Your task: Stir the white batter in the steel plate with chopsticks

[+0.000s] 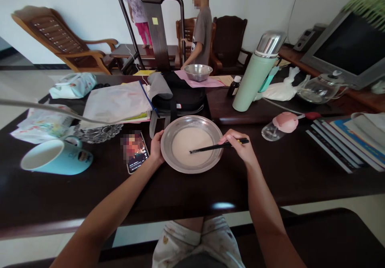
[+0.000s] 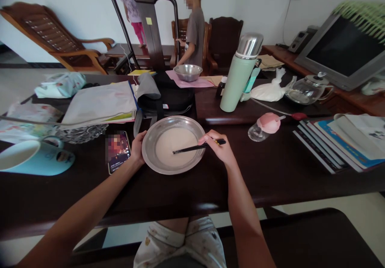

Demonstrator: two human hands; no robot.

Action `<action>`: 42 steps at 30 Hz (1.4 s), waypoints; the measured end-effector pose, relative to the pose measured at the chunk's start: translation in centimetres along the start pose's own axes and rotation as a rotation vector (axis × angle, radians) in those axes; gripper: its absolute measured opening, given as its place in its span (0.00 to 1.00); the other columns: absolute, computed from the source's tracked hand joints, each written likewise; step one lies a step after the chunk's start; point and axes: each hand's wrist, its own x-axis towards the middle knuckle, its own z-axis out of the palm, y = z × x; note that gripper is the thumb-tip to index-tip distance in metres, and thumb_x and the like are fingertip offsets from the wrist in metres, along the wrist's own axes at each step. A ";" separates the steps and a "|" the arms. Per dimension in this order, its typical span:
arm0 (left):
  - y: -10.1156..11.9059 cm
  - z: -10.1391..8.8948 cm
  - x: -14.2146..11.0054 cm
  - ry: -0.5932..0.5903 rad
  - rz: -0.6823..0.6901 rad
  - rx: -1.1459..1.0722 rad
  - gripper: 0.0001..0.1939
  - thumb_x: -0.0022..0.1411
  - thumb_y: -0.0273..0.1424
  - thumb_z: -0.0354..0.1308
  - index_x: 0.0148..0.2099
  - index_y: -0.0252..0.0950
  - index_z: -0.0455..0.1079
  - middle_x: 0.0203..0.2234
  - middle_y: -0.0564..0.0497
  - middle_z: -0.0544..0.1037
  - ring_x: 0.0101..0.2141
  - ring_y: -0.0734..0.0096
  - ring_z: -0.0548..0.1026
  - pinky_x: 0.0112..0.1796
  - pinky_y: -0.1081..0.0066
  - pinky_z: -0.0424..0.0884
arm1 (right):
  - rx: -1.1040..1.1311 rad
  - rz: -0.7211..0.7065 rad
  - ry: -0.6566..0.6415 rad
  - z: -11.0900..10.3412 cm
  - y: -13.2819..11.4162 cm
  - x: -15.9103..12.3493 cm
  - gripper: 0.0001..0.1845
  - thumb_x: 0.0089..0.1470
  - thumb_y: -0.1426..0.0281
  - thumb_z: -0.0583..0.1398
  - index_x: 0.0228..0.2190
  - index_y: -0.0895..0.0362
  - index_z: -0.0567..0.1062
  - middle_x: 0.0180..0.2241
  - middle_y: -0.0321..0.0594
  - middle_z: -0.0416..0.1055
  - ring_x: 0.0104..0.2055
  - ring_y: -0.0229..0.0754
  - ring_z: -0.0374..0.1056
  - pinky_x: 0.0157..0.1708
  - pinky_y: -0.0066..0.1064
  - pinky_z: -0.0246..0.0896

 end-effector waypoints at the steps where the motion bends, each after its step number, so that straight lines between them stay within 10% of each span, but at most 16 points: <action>1: 0.0 0.0 0.0 0.002 0.001 0.000 0.08 0.63 0.33 0.60 0.33 0.37 0.77 0.27 0.46 0.85 0.40 0.45 0.88 0.45 0.53 0.85 | -0.001 -0.006 -0.038 0.1 0.0 0.0 0.28 0.68 0.43 0.63 0.31 0.50 0.89 0.32 0.42 0.84 0.37 0.47 0.79 0.42 0.39 0.75; 42: 0.0 0.0 0.1 0.018 0.006 -0.015 0.09 0.65 0.32 0.59 0.33 0.37 0.78 0.26 0.45 0.85 0.40 0.44 0.88 0.45 0.52 0.85 | -0.095 -0.032 0.041 -0.1 0.1 0.1 0.28 0.66 0.41 0.63 0.32 0.48 0.90 0.34 0.43 0.85 0.39 0.48 0.79 0.43 0.41 0.74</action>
